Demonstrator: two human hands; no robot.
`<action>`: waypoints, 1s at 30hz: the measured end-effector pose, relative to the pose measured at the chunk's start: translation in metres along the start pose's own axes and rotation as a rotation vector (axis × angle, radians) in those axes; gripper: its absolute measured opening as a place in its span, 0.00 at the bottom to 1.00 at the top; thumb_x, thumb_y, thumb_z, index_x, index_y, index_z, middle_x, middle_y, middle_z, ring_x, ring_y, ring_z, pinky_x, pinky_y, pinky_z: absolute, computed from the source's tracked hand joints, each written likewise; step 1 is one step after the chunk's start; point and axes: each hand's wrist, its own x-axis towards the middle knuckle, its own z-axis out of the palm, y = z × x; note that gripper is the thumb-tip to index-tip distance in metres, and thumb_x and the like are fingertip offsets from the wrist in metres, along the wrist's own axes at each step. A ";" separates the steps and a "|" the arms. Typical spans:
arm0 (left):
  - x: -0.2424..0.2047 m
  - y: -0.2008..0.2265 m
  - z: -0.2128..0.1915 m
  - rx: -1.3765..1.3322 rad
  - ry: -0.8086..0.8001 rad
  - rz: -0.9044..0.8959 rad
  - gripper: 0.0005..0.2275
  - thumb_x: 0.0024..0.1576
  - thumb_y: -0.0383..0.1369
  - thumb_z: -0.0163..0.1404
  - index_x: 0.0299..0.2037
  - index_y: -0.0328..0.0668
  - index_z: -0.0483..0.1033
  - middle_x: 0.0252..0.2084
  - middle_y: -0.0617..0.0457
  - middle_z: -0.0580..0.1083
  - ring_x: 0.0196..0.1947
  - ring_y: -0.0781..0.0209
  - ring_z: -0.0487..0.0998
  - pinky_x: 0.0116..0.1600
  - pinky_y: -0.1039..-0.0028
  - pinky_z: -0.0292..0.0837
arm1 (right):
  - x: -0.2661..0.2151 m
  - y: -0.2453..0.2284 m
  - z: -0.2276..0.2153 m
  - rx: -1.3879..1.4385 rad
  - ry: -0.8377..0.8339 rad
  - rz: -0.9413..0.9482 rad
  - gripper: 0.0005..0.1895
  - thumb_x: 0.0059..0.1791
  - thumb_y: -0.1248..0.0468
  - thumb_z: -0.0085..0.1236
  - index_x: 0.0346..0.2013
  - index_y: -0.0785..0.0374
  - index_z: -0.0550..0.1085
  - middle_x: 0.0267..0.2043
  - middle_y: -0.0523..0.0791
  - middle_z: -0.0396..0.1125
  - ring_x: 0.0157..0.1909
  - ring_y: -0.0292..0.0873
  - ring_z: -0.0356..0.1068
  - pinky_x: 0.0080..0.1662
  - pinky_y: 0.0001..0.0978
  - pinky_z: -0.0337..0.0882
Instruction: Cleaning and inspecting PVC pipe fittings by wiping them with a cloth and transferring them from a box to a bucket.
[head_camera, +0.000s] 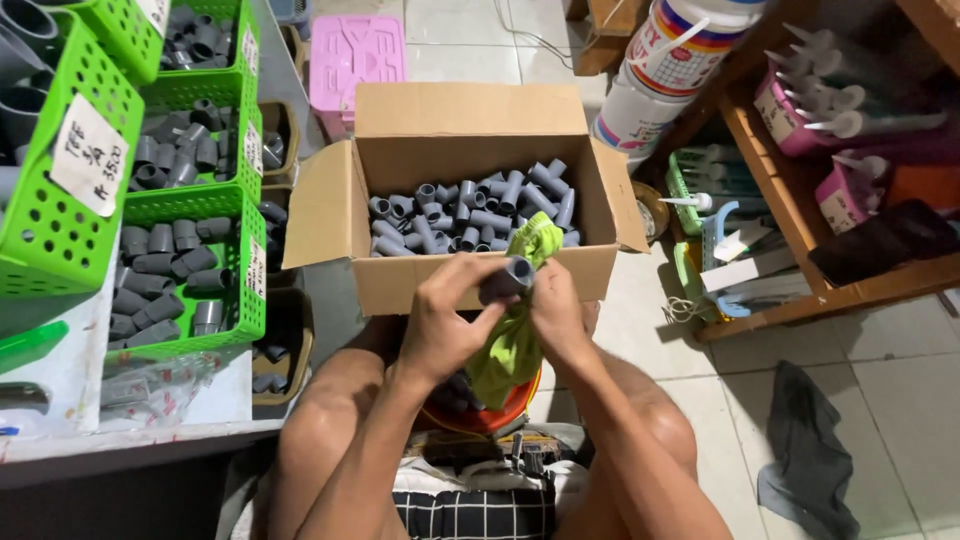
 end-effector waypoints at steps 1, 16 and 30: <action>-0.005 -0.014 0.004 -0.004 -0.003 0.001 0.19 0.46 0.22 0.64 0.48 0.49 0.82 0.34 0.53 0.77 0.34 0.55 0.80 0.44 0.64 0.78 | -0.006 -0.024 0.001 -0.002 0.004 0.001 0.13 0.52 0.63 0.38 0.27 0.61 0.69 0.25 0.40 0.65 0.30 0.40 0.61 0.38 0.36 0.70; -0.007 -0.030 -0.010 -0.188 -0.056 -0.199 0.15 0.52 0.24 0.58 0.49 0.46 0.82 0.43 0.49 0.81 0.43 0.60 0.80 0.52 0.65 0.75 | -0.014 -0.053 0.011 -0.253 0.005 -0.170 0.11 0.47 0.54 0.46 0.35 0.58 0.65 0.20 0.52 0.60 0.25 0.53 0.65 0.36 0.48 0.66; -0.017 -0.043 0.003 -0.899 -0.127 -0.641 0.13 0.49 0.31 0.57 0.38 0.25 0.78 0.16 0.38 0.72 0.12 0.49 0.77 0.16 0.65 0.77 | -0.008 0.001 0.009 -0.484 0.175 -0.695 0.12 0.47 0.50 0.57 0.33 0.54 0.74 0.20 0.42 0.65 0.22 0.48 0.70 0.29 0.33 0.72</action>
